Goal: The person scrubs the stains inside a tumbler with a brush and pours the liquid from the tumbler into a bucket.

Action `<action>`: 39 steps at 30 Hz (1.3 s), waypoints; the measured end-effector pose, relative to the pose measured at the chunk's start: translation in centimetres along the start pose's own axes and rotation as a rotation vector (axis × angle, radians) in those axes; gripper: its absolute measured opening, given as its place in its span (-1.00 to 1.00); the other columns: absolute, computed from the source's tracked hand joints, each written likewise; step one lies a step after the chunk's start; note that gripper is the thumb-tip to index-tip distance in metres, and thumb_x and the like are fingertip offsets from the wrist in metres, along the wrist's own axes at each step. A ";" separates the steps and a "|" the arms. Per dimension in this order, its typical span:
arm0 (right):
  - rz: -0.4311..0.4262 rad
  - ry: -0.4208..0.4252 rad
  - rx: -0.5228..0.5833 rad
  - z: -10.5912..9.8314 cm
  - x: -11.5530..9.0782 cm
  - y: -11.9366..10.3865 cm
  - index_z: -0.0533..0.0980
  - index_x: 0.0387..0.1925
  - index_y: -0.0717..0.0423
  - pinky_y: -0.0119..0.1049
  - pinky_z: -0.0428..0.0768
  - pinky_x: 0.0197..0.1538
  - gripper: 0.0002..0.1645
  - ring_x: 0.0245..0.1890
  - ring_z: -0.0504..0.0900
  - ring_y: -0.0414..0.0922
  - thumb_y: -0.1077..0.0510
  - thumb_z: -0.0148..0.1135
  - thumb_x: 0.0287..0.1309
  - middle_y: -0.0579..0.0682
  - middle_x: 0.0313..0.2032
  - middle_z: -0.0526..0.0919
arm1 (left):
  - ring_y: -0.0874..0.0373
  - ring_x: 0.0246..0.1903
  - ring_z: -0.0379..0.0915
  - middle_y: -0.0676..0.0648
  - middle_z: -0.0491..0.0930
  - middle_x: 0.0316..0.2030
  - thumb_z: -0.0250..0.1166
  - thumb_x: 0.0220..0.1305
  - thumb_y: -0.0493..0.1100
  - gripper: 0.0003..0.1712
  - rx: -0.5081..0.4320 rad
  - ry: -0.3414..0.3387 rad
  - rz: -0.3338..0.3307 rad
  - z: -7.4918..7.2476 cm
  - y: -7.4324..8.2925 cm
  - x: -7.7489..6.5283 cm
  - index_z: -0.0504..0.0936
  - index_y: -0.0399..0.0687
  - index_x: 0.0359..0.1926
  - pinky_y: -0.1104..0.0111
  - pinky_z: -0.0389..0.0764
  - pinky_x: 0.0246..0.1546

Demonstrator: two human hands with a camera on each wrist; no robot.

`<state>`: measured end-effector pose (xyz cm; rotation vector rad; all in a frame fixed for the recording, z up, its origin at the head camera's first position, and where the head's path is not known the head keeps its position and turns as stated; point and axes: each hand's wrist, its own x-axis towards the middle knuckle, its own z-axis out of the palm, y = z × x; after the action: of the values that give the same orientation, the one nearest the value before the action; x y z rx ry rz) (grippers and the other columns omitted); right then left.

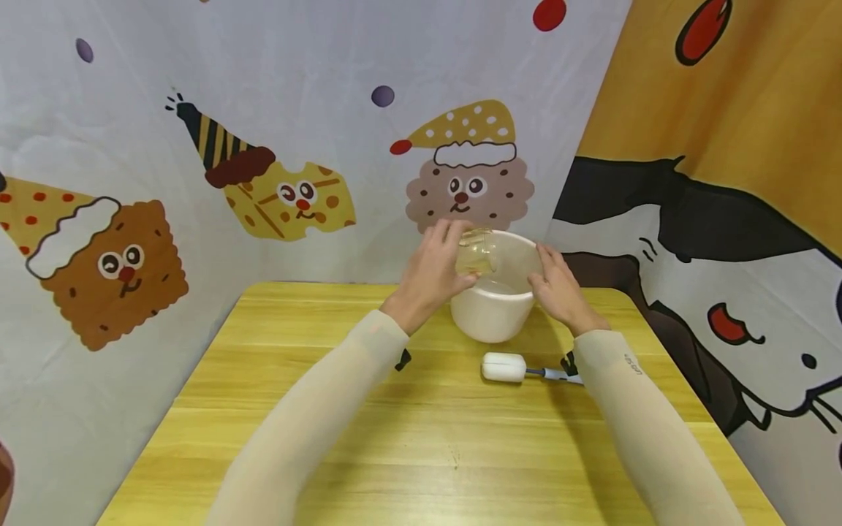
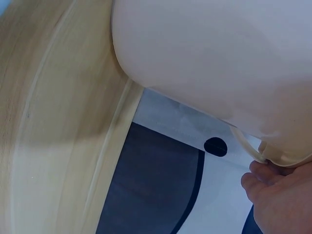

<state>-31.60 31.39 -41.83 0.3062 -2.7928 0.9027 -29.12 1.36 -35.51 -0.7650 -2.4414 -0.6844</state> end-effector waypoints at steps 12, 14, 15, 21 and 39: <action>-0.006 0.006 0.006 0.1 -0.1 0.0 -0.04 0.90 0.28 0.52 0.10 0.84 -0.04 0.84 0.08 0.46 0.07 -0.05 0.67 0.43 0.85 0.03 | -0.12 0.40 0.66 -0.18 0.55 0.48 0.78 0.30 0.12 0.12 -0.182 0.002 -0.121 -1.5 -0.3 -4.4 0.37 -0.06 0.68 0.00 0.81 0.42; -0.010 0.012 0.006 0.1 -0.2 0.0 -0.04 0.89 0.28 0.51 0.11 0.84 -0.04 0.83 0.09 0.47 0.08 -0.04 0.67 0.44 0.84 0.05 | -0.11 0.42 0.64 -0.17 0.55 0.48 0.78 0.30 0.12 0.13 -0.205 -0.005 -0.126 -1.9 -0.4 -5.4 0.38 -0.06 0.69 -0.03 0.79 0.46; -0.010 0.013 0.007 0.1 -0.2 0.0 -0.04 0.89 0.28 0.51 0.11 0.84 -0.04 0.83 0.10 0.47 0.08 -0.03 0.67 0.44 0.84 0.05 | -0.10 0.38 0.65 -0.17 0.56 0.44 0.78 0.30 0.12 0.12 -0.212 -0.010 -0.128 -2.0 -0.4 -5.9 0.39 -0.07 0.69 -0.02 0.80 0.44; -0.007 0.003 0.010 -0.1 -0.3 -0.2 -0.04 0.89 0.30 0.54 0.10 0.83 -0.04 0.83 0.09 0.49 0.09 -0.03 0.67 0.44 0.85 0.03 | -0.08 0.28 0.68 -0.16 0.63 0.31 0.79 0.26 0.11 0.02 -0.253 -0.058 -0.151 -2.2 -1.4 -9.4 0.49 -0.16 0.56 0.04 0.84 0.33; -0.009 -0.027 0.008 -0.3 -0.1 -0.5 -0.07 0.88 0.34 0.51 0.05 0.85 -0.04 0.85 0.03 0.49 0.05 -0.07 0.70 0.45 0.86 -0.02 | -0.15 0.19 0.79 -0.28 0.79 0.24 0.80 0.25 0.14 -0.03 -0.300 -0.328 -0.381 0.2 -5.4 -17.3 0.54 -0.23 0.45 -0.01 0.87 0.24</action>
<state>-31.32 31.25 -41.33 0.3346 -2.8104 0.9148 -20.06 -8.97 -47.29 -0.5555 -2.8608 -1.1707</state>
